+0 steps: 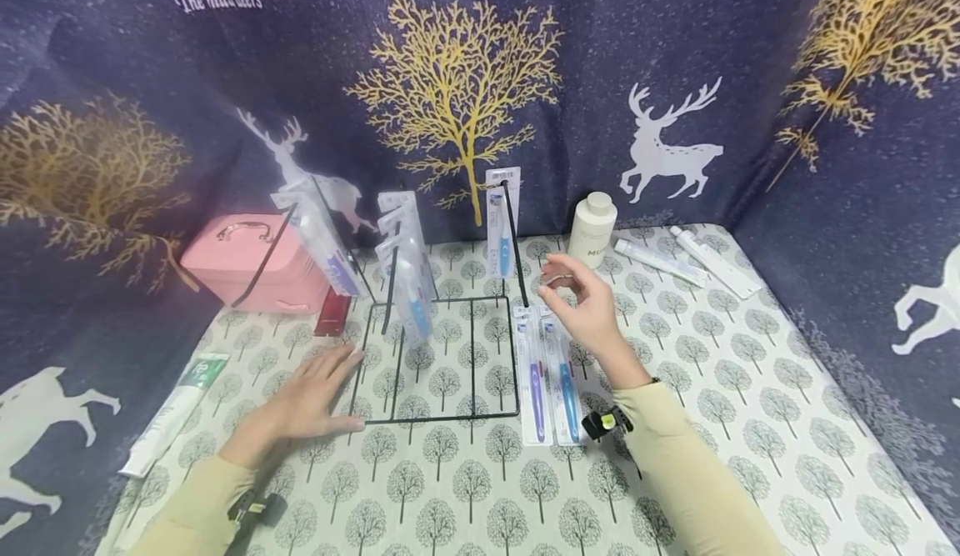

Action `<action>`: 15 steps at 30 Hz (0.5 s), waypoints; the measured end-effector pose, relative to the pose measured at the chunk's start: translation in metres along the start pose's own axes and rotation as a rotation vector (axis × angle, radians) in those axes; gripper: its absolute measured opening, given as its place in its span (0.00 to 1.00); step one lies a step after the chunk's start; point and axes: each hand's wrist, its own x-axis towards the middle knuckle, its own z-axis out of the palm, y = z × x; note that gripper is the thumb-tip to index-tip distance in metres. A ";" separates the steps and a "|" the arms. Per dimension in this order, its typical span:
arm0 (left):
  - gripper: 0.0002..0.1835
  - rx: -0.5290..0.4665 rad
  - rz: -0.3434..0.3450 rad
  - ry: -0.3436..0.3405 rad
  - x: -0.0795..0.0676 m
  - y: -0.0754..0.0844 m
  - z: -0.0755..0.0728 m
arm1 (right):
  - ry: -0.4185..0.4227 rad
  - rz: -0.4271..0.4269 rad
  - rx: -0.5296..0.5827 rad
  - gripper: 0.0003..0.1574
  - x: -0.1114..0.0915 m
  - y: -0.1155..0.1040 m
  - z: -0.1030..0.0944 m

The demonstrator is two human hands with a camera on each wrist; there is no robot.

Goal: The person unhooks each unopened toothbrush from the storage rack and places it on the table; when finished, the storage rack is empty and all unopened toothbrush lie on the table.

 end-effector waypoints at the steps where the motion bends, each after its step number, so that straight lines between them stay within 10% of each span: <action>1: 0.59 0.001 -0.001 -0.001 0.000 0.000 0.000 | 0.010 -0.021 0.017 0.31 0.003 0.005 0.001; 15: 0.59 0.017 0.024 0.025 0.001 0.000 -0.001 | 0.097 0.015 -0.036 0.31 0.036 0.026 0.030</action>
